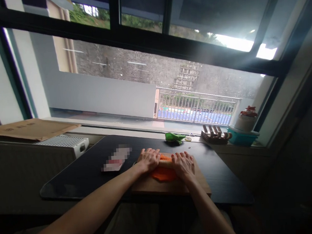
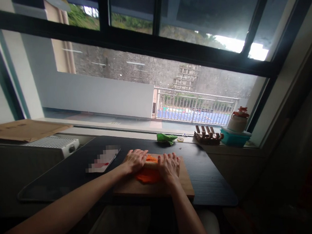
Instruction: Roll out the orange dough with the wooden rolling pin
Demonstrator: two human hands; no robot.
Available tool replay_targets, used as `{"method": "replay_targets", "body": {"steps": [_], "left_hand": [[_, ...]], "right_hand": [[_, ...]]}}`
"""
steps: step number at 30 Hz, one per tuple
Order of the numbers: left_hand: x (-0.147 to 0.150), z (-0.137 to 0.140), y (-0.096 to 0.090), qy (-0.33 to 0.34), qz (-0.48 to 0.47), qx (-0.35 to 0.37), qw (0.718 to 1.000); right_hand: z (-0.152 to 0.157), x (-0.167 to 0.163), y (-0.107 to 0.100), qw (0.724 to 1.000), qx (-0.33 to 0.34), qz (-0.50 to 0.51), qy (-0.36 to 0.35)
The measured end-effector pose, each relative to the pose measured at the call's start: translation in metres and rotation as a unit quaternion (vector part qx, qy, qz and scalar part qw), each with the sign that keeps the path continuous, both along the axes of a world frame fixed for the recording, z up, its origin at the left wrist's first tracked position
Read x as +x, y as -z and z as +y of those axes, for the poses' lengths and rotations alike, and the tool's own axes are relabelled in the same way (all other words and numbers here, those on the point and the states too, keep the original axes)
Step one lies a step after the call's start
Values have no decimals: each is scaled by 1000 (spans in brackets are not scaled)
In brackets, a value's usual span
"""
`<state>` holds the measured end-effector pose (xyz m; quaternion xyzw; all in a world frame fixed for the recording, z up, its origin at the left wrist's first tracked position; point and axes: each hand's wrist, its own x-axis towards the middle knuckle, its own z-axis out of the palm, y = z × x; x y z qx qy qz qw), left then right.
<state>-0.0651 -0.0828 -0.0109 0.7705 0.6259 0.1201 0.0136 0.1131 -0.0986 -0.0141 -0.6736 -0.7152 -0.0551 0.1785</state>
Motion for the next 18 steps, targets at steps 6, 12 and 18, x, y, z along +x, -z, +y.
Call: {"method": "replay_targets", "body": {"steps": [6, 12, 18], "left_hand": [[-2, -9, 4, 6, 18, 41, 999], [3, 37, -4, -34, -5, 11, 999], [6, 75, -13, -42, -2, 5, 999]], "right_hand": [[-5, 3, 5, 1000, 4, -4, -19], [40, 1, -10, 1000, -14, 13, -2], [80, 5, -14, 998, -60, 27, 5]]}}
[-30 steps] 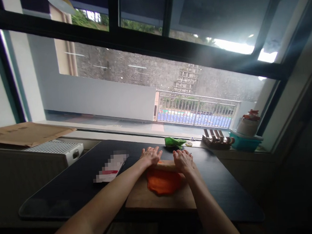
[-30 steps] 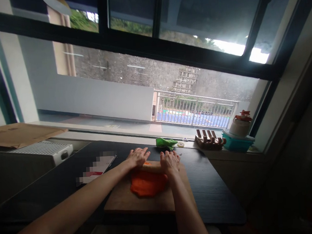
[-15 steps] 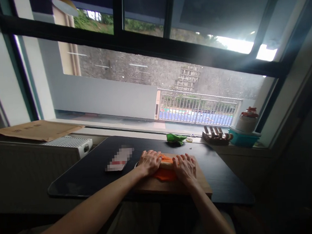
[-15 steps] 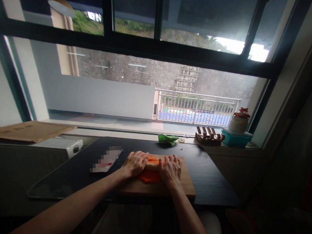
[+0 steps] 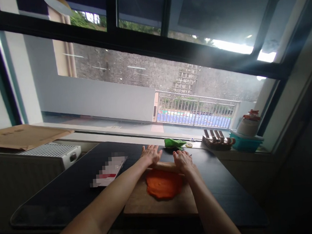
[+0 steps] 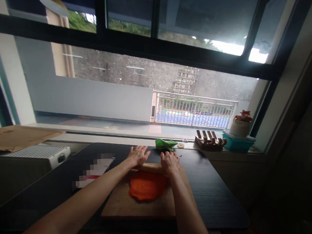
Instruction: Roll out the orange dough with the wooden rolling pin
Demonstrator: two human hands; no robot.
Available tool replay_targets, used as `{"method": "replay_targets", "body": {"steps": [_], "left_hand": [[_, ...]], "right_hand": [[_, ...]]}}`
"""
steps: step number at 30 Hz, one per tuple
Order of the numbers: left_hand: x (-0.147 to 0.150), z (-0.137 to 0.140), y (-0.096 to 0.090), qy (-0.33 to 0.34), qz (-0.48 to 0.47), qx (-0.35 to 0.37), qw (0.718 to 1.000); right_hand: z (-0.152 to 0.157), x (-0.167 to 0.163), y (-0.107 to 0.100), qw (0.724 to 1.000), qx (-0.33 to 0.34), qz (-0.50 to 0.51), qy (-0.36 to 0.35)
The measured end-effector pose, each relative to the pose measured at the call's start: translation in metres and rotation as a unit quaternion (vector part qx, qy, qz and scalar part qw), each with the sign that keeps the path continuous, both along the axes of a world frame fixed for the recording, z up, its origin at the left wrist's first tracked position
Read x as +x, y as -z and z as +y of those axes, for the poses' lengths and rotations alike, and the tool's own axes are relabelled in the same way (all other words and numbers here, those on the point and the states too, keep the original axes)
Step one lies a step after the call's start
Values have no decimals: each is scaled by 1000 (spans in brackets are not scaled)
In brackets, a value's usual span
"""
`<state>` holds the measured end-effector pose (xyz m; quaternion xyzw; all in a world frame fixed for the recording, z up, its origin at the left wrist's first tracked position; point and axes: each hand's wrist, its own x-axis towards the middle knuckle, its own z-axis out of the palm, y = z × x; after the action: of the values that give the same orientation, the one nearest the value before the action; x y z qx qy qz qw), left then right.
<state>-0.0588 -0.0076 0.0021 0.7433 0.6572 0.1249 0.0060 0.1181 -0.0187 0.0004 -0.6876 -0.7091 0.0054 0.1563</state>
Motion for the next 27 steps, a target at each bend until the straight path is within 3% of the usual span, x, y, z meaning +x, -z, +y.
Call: {"method": "replay_targets", "body": {"steps": [4, 8, 14, 17, 21, 27], "left_hand": [[-1, -2, 4, -14, -6, -39, 999], [-4, -26, 8, -1, -9, -69, 998], [-9, -77, 11, 29, 13, -36, 999], [-11, -90, 12, 36, 11, -22, 999], [-9, -79, 12, 22, 9, -19, 1000], [-6, -28, 12, -19, -10, -45, 999]], "right_hand": [[-8, 0, -1, 1000, -14, 2, -5], [-38, -3, 0, 1000, -10, -5, 1], [-83, -4, 17, 999, 29, -16, 3], [-92, -3, 21, 999, 47, -17, 4], [-83, -4, 14, 999, 39, -22, 3], [-34, -6, 1, 1000, 0, -10, 17]]}}
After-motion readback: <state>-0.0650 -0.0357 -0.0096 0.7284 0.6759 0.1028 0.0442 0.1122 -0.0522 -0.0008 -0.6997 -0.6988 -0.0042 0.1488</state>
